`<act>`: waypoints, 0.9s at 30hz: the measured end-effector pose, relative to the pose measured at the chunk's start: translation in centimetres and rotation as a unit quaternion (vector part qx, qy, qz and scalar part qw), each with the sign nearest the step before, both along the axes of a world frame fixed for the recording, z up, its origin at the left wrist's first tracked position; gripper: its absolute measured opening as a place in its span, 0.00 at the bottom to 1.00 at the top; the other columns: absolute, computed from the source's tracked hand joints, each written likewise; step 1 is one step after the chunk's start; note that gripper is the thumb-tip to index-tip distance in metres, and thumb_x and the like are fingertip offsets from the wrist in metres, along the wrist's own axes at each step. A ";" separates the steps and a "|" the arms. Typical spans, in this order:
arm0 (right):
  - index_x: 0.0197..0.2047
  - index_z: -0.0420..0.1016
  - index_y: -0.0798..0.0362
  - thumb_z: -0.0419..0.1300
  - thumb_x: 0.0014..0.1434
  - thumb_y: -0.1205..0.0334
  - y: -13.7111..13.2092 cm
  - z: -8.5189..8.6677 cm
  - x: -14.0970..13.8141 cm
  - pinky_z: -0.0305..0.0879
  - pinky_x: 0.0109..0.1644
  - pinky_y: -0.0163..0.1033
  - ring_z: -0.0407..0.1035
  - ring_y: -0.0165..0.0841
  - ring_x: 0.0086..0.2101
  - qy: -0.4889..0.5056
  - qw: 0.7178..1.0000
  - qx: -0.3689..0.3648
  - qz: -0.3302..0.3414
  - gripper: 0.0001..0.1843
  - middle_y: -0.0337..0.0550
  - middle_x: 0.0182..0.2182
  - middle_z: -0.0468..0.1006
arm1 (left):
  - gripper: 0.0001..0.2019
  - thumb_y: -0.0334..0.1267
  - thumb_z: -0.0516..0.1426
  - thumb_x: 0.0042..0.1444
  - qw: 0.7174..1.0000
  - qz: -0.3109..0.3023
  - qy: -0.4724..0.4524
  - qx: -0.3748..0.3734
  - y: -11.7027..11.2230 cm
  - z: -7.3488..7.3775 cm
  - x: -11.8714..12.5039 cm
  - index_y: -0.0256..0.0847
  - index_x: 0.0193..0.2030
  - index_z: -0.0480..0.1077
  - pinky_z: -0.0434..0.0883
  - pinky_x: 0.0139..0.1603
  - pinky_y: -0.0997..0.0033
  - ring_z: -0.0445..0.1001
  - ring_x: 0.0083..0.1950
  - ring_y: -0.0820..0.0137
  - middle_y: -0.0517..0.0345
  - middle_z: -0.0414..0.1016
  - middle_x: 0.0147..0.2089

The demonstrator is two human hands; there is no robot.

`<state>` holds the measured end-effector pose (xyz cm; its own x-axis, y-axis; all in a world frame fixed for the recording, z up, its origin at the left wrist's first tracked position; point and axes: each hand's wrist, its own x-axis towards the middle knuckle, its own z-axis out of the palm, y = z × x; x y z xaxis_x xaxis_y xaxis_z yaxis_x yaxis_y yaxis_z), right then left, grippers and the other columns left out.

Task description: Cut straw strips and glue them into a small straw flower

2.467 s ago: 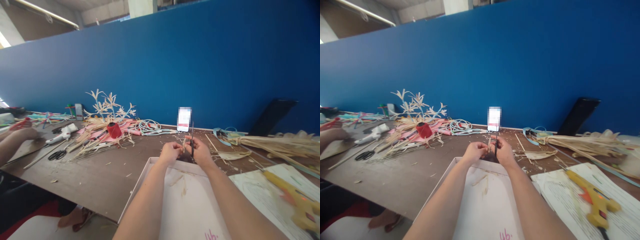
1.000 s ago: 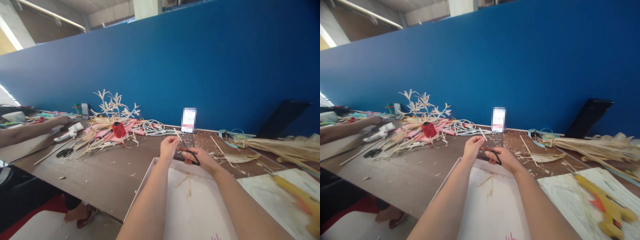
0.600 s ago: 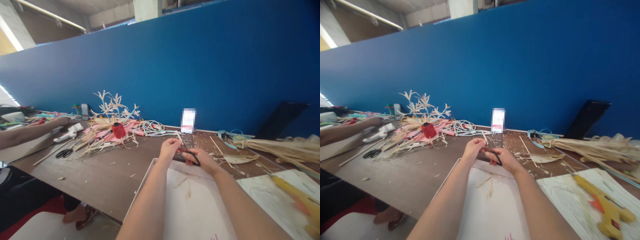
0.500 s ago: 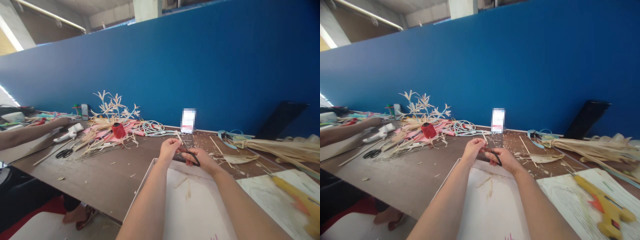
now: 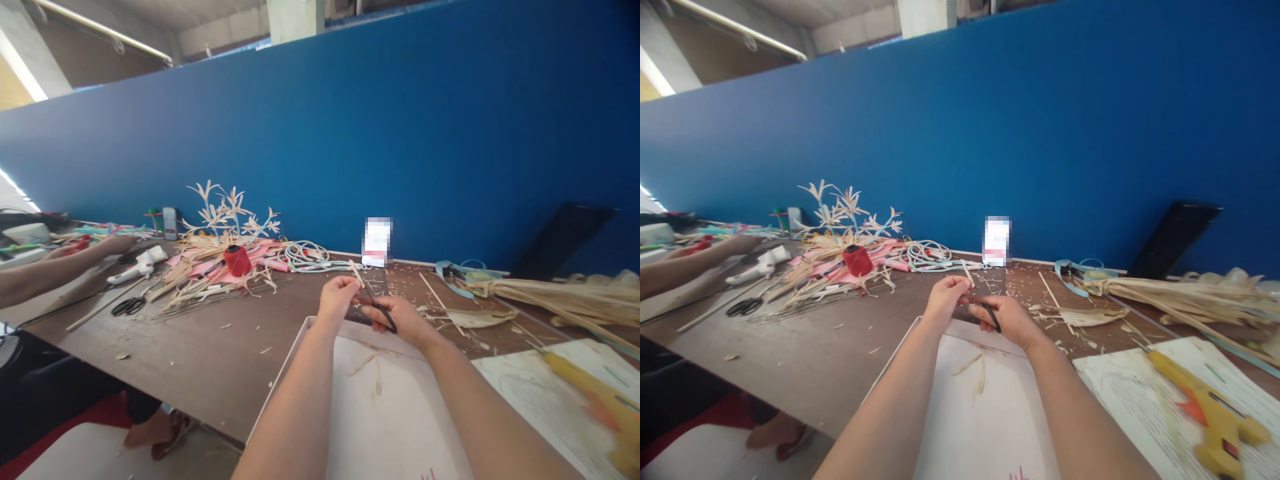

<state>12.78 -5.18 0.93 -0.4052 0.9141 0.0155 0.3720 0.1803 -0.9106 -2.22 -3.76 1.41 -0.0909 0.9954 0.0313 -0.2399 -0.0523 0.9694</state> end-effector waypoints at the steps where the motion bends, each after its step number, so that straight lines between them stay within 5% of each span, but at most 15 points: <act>1: 0.46 0.74 0.54 0.57 0.51 0.45 0.0 0.0 0.0 0.56 0.24 0.32 0.63 0.28 0.20 -0.002 1.000 0.002 0.000 0.25 0.38 0.17 0.71 | 0.09 0.38 0.60 0.41 1.000 0.002 -0.002 -0.001 0.0 0.1 0.0 0.34 0.27 0.71 0.64 0.23 0.81 0.67 0.26 0.77 0.54 0.72 0.29; 27: 0.44 0.75 0.57 0.58 0.49 0.45 0.1 -0.1 -0.5 0.56 0.22 0.32 0.62 0.28 0.18 -0.007 1.000 0.019 -0.020 0.26 0.38 0.15 0.69 | 0.10 0.39 0.61 0.41 1.000 -0.001 -0.013 -0.002 0.2 -0.3 -0.2 0.34 0.27 0.71 0.65 0.22 0.81 0.67 0.25 0.79 0.54 0.72 0.29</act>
<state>12.32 -5.07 0.82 -0.3692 0.9283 0.0450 0.3924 0.1996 -0.8979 -2.45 -3.53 1.16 -0.0902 0.9956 0.0251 -0.2659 -0.0484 0.9628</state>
